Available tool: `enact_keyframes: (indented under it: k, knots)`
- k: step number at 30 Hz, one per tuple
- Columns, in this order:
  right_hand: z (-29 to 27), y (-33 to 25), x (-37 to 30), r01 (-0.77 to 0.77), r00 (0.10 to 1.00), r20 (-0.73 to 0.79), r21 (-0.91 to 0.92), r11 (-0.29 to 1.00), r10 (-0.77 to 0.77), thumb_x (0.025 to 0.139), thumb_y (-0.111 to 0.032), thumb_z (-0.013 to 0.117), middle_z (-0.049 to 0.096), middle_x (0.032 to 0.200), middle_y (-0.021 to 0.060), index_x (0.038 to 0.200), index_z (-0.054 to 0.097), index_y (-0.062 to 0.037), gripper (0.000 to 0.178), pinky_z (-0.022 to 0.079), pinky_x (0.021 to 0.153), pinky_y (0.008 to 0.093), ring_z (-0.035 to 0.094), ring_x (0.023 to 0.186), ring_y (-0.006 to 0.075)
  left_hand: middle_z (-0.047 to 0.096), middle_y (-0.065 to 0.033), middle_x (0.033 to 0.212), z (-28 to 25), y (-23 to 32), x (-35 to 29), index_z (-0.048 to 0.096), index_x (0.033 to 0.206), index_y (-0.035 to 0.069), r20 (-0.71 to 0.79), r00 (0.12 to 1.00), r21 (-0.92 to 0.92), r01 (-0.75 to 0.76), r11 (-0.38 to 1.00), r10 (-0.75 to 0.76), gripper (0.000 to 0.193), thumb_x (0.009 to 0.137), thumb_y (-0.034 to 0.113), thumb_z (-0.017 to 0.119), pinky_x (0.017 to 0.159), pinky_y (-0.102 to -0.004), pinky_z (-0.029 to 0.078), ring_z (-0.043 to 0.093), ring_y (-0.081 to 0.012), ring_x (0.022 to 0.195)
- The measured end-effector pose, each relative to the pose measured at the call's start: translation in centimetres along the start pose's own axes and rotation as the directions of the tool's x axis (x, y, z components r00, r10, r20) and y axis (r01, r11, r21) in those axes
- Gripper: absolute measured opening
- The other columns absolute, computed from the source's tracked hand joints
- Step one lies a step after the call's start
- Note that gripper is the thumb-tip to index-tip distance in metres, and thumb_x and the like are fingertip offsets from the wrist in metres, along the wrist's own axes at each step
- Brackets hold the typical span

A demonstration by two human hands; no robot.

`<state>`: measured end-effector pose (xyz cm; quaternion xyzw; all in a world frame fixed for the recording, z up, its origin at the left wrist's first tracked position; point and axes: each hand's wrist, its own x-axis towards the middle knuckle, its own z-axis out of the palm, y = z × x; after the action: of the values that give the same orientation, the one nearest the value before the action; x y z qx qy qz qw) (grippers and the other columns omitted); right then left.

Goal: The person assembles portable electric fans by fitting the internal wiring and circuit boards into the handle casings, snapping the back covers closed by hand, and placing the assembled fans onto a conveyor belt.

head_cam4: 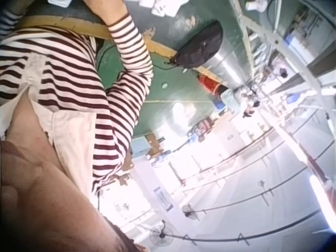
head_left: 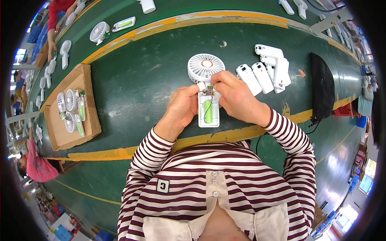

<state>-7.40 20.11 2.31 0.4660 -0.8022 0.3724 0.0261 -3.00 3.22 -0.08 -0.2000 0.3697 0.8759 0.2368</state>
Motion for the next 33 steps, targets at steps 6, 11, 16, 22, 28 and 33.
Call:
enact_keyframes:
  k: [6,11,16,22,28,33]
  knots:
    - [0.3,-0.2,-0.2,0.122,0.991,0.069,-0.197,0.973,-0.11,0.064,0.001,0.055,0.047,0.093,0.0119,0.074,0.051,0.0049,0.011,0.047,0.065,0.0329,0.049,0.082,0.0265,0.059,-0.0126,0.093,0.0,-0.6,0.1,0.05,0.103,-0.008,-0.033,0.999,-0.041,-0.003,0.999,0.002,0.027,0.087,0.013,0.041,0.068,-0.0363,0.052,0.061,-0.021,0.078]
    - [0.4,-0.4,-0.3,0.159,0.985,0.114,-0.267,0.95,-0.132,0.063,-0.003,0.055,0.045,0.088,0.0107,0.071,0.051,0.0037,0.011,0.046,0.063,0.032,0.047,0.077,0.0234,0.06,-0.0115,0.092,-0.3,-0.6,0.0,0.052,0.102,-0.007,-0.02,1.0,-0.063,0.001,0.998,-0.002,0.027,0.088,0.014,0.043,0.067,-0.0339,0.053,0.061,-0.0185,0.077]
    - [0.5,-0.3,-0.5,0.177,0.979,0.146,-0.287,0.941,-0.14,0.063,-0.005,0.054,0.043,0.083,0.0101,0.07,0.051,0.0024,0.011,0.044,0.061,0.0303,0.046,0.075,0.0214,0.061,-0.0091,0.087,-0.4,-0.4,-0.3,0.057,0.097,-0.004,0.0,0.999,0.083,0.048,0.995,-0.048,0.023,0.086,0.014,0.052,0.067,-0.0313,0.053,0.062,-0.0165,0.074]
    - [1.3,0.2,-1.2,0.186,0.978,0.15,-0.283,0.941,-0.148,0.062,-0.006,0.055,0.042,0.081,0.01,0.07,0.051,0.002,0.012,0.043,0.06,0.0303,0.046,0.074,0.0213,0.062,-0.0086,0.086,-0.8,-1.3,-0.1,0.058,0.096,-0.004,-0.015,0.998,0.16,0.066,0.985,-0.065,0.017,0.083,0.008,0.056,0.067,-0.0291,0.053,0.062,-0.0157,0.074]
    - [1.4,0.2,-1.7,0.149,0.986,0.116,-0.351,0.924,-0.115,0.061,-0.008,0.057,0.043,0.079,0.0091,0.07,0.051,-0.0007,0.013,0.043,0.059,0.0311,0.047,0.073,0.0213,0.062,-0.0091,0.086,-0.7,-1.9,0.2,0.058,0.096,-0.004,-0.07,0.994,0.144,0.094,0.985,-0.084,0.016,0.083,0.006,0.055,0.067,-0.0289,0.052,0.062,-0.0164,0.074]
    - [1.5,0.3,-2.3,-0.026,0.996,0.078,-0.3,0.954,0.052,0.061,-0.004,0.058,0.045,0.074,0.0071,0.07,0.051,-0.0034,0.011,0.043,0.054,0.0324,0.05,0.069,0.0221,0.062,-0.0098,0.085,-1.1,-2.4,0.7,0.058,0.094,-0.006,-0.076,0.99,0.139,0.129,0.982,-0.12,0.016,0.082,0.005,0.055,0.067,-0.0296,0.052,0.063,-0.0171,0.074]
